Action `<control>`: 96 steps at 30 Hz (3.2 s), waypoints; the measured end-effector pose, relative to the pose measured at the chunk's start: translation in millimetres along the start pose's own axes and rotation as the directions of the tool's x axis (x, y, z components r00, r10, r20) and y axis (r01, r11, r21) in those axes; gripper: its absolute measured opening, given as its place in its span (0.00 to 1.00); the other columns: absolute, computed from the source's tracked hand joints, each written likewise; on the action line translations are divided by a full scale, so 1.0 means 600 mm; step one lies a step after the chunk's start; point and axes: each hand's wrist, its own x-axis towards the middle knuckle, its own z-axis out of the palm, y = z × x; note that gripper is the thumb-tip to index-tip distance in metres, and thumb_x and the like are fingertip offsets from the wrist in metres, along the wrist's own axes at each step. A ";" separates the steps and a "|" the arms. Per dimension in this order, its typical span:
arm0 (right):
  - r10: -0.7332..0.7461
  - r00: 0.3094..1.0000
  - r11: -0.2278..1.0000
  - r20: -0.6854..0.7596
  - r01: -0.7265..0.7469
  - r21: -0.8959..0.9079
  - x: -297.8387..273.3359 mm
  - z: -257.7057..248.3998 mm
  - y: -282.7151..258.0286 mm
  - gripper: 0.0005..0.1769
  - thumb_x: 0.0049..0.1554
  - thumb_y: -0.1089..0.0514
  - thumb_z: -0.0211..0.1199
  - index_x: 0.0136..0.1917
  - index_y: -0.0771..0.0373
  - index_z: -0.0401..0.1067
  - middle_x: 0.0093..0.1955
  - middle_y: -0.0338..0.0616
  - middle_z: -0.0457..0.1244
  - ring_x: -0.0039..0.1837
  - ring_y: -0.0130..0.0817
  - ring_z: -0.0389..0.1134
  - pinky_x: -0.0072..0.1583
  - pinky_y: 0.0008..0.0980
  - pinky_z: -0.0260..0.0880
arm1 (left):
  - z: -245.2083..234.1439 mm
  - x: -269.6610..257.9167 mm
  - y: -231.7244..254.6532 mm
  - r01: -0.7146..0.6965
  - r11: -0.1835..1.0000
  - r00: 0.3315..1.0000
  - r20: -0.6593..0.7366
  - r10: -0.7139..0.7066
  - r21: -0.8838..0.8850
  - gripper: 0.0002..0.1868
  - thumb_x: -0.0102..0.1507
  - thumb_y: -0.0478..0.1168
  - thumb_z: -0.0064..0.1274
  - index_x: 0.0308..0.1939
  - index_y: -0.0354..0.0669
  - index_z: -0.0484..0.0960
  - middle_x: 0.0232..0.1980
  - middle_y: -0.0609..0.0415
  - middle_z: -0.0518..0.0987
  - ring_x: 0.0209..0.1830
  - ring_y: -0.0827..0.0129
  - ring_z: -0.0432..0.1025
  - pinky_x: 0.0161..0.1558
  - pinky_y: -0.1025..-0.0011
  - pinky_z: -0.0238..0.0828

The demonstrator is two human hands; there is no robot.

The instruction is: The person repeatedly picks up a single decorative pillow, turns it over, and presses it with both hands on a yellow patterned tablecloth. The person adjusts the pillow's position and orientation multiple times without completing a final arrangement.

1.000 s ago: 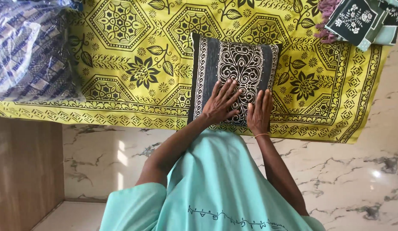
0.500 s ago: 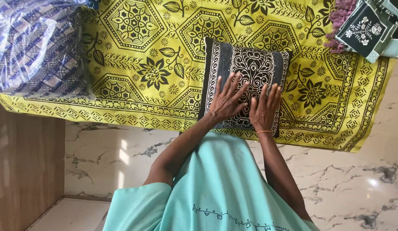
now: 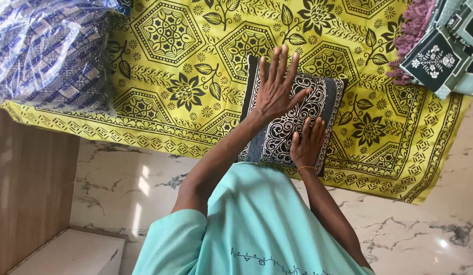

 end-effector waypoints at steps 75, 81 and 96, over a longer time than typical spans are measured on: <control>-0.196 0.965 0.980 0.172 0.187 0.069 0.249 0.066 -0.030 0.46 0.68 0.29 0.31 0.82 0.66 0.48 0.85 0.59 0.44 0.86 0.52 0.39 0.82 0.53 0.30 | 0.168 -0.146 0.019 -0.320 0.947 0.939 0.134 0.318 -0.006 0.61 0.60 0.82 0.36 0.82 0.41 0.48 0.84 0.39 0.47 0.86 0.49 0.34 0.80 0.46 0.23; -0.105 0.991 0.984 0.080 0.091 0.154 0.216 0.074 0.035 0.44 0.69 0.32 0.30 0.82 0.67 0.47 0.84 0.61 0.43 0.85 0.53 0.39 0.80 0.55 0.29 | 0.166 -0.144 0.022 -0.320 0.947 0.945 0.065 0.322 -0.039 0.58 0.62 0.80 0.35 0.82 0.43 0.50 0.85 0.41 0.47 0.86 0.51 0.37 0.81 0.45 0.24; 0.127 0.981 0.968 0.147 -0.155 0.199 0.207 0.046 0.083 0.41 0.70 0.36 0.32 0.84 0.66 0.41 0.86 0.63 0.39 0.86 0.58 0.36 0.82 0.58 0.30 | 0.148 -0.040 -0.032 0.059 0.998 0.997 0.060 -0.057 -0.018 0.47 0.70 0.71 0.25 0.83 0.45 0.43 0.86 0.41 0.37 0.86 0.49 0.28 0.78 0.47 0.16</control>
